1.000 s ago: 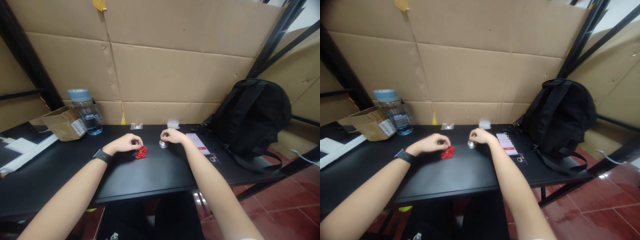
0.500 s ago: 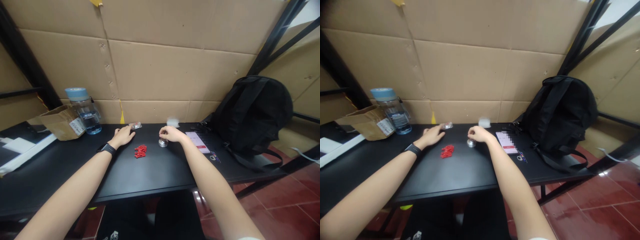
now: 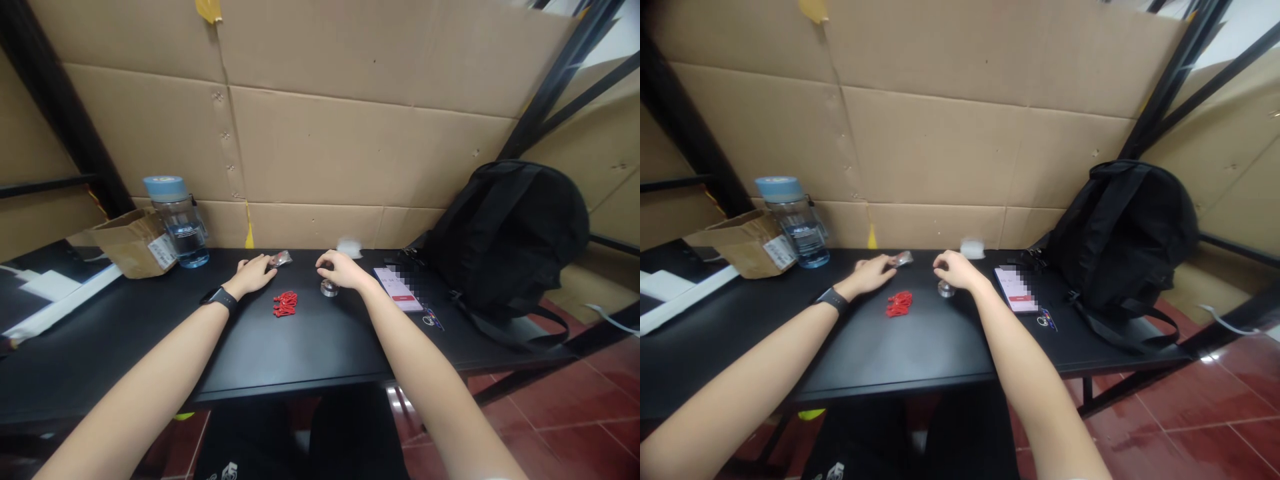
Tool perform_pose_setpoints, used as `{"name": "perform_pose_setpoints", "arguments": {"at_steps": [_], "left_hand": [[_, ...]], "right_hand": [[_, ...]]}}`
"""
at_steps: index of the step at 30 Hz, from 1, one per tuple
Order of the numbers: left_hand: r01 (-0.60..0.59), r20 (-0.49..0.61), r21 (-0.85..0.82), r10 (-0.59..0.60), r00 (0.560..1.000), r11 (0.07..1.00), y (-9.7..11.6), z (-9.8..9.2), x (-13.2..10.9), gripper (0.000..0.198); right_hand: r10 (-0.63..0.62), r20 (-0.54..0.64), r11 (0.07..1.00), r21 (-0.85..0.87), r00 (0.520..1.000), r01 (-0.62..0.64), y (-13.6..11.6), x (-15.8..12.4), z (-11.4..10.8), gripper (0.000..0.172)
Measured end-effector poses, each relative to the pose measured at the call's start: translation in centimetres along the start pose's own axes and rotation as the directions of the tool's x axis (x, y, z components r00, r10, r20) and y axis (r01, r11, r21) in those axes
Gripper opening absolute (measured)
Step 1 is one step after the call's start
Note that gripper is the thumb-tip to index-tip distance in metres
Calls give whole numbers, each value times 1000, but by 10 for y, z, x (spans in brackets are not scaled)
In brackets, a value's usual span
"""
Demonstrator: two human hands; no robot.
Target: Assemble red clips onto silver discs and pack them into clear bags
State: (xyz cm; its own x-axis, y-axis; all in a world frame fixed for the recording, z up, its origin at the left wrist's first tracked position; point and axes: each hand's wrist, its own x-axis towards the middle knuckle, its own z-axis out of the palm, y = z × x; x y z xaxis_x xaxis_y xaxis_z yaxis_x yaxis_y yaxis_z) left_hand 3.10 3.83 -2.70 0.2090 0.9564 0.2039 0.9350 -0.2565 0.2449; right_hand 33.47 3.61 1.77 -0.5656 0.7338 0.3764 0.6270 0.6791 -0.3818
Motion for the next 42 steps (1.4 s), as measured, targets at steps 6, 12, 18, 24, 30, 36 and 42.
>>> {"name": "perform_pose_setpoints", "arguments": {"at_steps": [6, 12, 18, 24, 30, 36, 42], "left_hand": [[-127, -106, -78, 118, 987, 989, 21, -4, -4, 53], [-247, -44, -46, 245, 969, 968, 33, -1, -4, 45], [-297, -21, -69, 297, 955, 952, 35, -1, -4, 37], [-315, -97, -87, 306, 947, 945, 31, 1, -1, 30], [-239, -139, -150, 219, 966, 959, 31, -2, -3, 45], [-105, -125, -252, 76, 989, 962, 29, -1, -3, 62], [-146, -145, -210, 117, 982, 967, 28, 2, -2, 39]], "right_hand": [[-72, 47, 997, -20, 996, 73, -12, 2, 12, 22], [-57, 83, 967, -243, 995, 75, -23, 17, 26, 42], [-6, 174, 948, -312, 985, 61, -30, 29, 33, 22], [-62, 81, 944, -318, 995, 85, -37, 29, 36, 26], [-27, -29, 984, -179, 999, 21, -37, 35, 42, 24], [171, -180, 977, 157, 969, -144, -18, 35, 35, 25], [305, -237, 878, 444, 922, -176, -8, 39, 40, 26]]}}
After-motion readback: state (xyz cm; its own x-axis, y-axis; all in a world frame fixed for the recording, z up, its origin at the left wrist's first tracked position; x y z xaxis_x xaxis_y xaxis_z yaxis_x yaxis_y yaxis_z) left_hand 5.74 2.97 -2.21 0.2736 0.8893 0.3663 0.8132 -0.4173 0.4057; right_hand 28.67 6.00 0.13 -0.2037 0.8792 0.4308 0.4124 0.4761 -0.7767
